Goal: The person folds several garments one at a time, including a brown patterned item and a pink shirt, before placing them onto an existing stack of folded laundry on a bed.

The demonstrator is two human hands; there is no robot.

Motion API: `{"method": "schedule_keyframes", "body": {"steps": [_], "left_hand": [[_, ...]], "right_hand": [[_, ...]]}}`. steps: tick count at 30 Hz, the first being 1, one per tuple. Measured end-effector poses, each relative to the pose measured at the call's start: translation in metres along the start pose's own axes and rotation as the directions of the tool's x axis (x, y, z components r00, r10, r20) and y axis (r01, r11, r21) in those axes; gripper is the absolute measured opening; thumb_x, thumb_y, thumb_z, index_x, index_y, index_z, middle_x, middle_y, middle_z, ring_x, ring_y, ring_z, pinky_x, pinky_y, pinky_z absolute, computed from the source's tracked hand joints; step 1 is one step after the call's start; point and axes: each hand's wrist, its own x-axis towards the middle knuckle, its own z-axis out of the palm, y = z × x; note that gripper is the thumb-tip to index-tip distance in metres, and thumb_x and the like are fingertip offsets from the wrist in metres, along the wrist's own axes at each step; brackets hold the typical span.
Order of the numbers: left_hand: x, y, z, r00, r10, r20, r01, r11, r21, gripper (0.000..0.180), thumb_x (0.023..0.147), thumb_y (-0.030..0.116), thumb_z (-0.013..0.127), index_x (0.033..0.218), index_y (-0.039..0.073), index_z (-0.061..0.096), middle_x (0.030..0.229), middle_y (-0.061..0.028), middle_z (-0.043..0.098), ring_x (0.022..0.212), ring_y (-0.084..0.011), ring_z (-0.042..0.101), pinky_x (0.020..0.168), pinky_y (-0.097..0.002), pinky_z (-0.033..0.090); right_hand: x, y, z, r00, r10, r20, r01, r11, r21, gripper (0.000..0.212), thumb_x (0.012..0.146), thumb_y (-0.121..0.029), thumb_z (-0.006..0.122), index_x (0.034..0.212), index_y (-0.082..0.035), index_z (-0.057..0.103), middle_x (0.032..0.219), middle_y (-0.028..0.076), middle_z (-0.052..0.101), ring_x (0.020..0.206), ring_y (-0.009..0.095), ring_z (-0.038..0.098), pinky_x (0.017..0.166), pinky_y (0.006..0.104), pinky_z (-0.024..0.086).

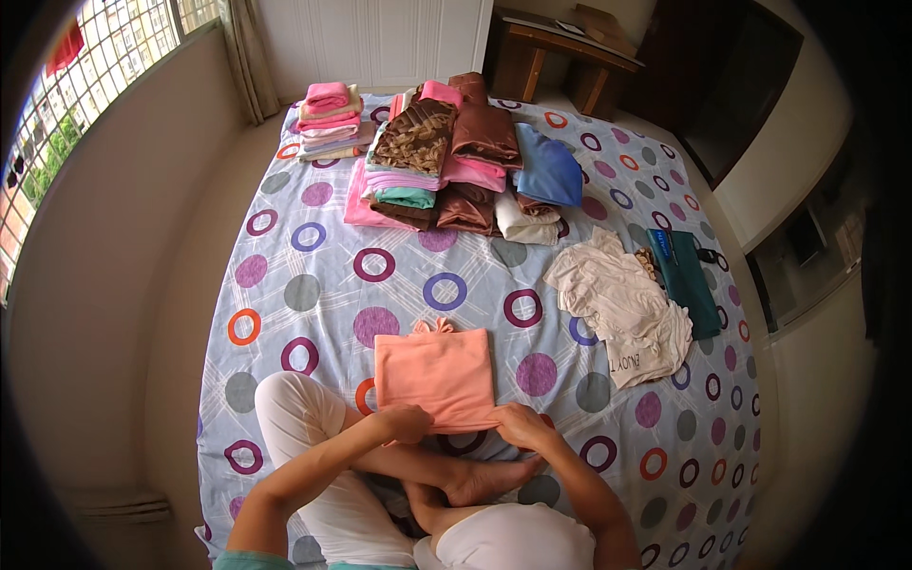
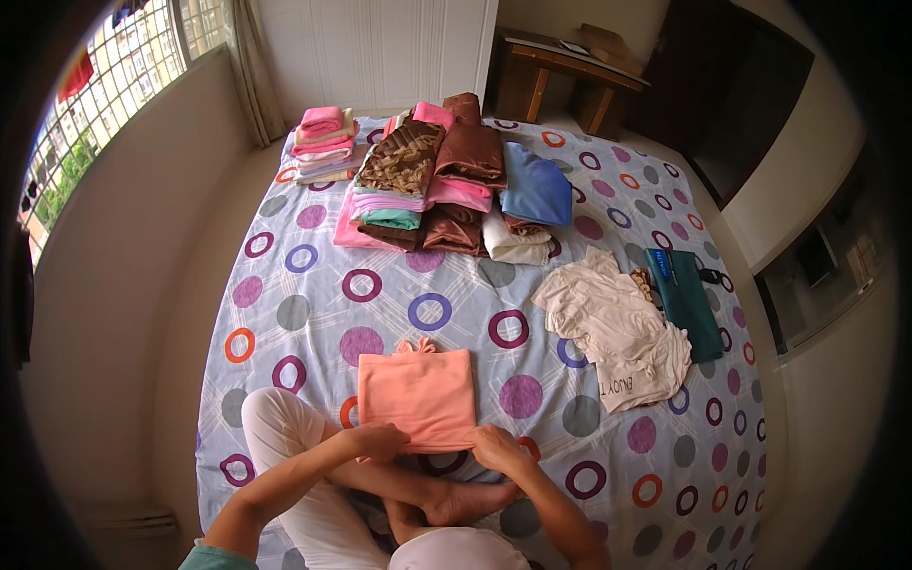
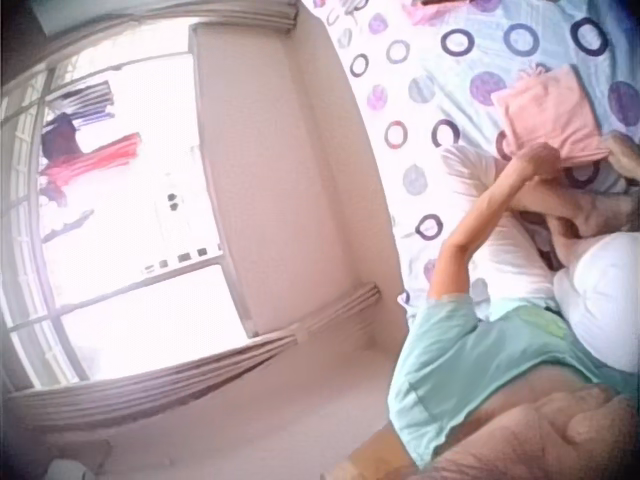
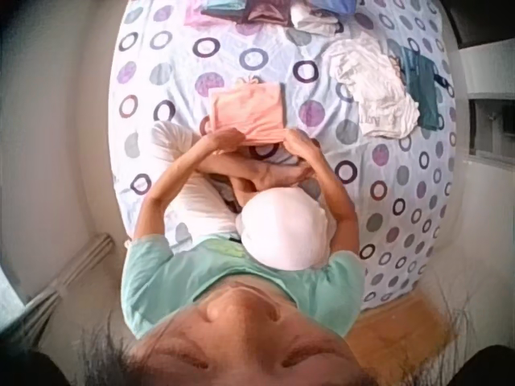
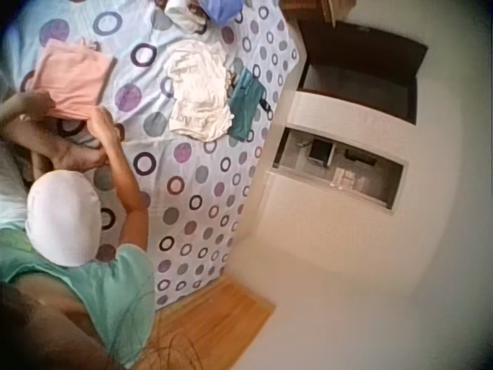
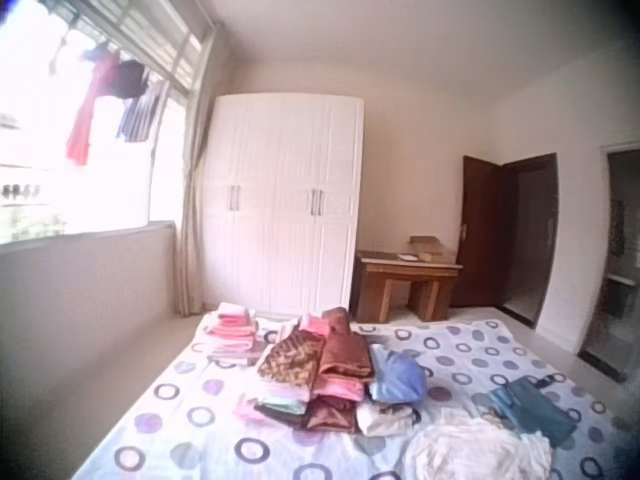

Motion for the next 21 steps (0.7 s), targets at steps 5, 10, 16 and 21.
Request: {"method": "schedule_keyframes", "body": {"steps": [5,10,16,21], "left_hand": [[0.006,-0.052,-0.006,0.985,0.103,-0.137,-0.094,0.993,0.074,0.017,0.058,0.017,0.053,0.063,0.002,0.057,0.065,-0.0161,0.057,0.06,-0.0288,0.057,0.051,-0.037,0.044],[0.02,-0.124,-0.021,0.785,-0.09,-0.613,-0.26,0.851,-0.457,0.02,0.066,0.021,0.053,0.069,0.002,0.06,0.056,-0.0095,0.055,0.051,-0.0113,0.046,0.047,-0.0306,0.039],[0.057,-0.167,-0.001,0.557,-0.351,-0.753,-0.116,0.865,-0.489,0.023,0.065,0.022,0.057,0.073,0.001,0.058,0.062,-0.0136,0.057,0.055,-0.0203,0.054,0.049,-0.0328,0.043],[0.068,-0.154,0.005,0.37,-0.455,-0.81,-0.046,0.862,-0.505,0.023,0.069,0.024,0.056,0.076,0.002,0.057,0.066,-0.0151,0.057,0.059,-0.027,0.055,0.053,-0.0372,0.043]], "right_hand": [[0.035,0.015,-0.018,0.999,0.028,-0.016,-0.022,0.959,0.282,0.015,0.067,-0.011,0.056,0.075,0.002,0.057,0.065,0.021,0.056,0.062,0.031,0.057,0.057,0.0346,0.044],[0.089,0.036,-0.019,0.927,0.209,-0.312,0.118,0.626,0.771,0.011,0.07,-0.012,0.059,0.073,-0.003,0.053,0.063,-0.004,0.047,0.06,0.004,0.041,0.051,0.0229,0.036],[0.129,0.05,0.02,0.764,0.474,-0.439,-0.147,0.789,0.596,0.025,0.074,-0.018,0.052,0.09,0.001,0.053,0.079,0.02,0.056,0.076,0.03,0.055,0.064,0.0341,0.042],[0.133,0.051,0.034,0.668,0.504,-0.547,-0.187,0.826,0.532,0.026,0.077,-0.024,0.047,0.079,0.001,0.051,0.077,0.024,0.054,0.075,0.039,0.052,0.062,0.0406,0.041]]}}
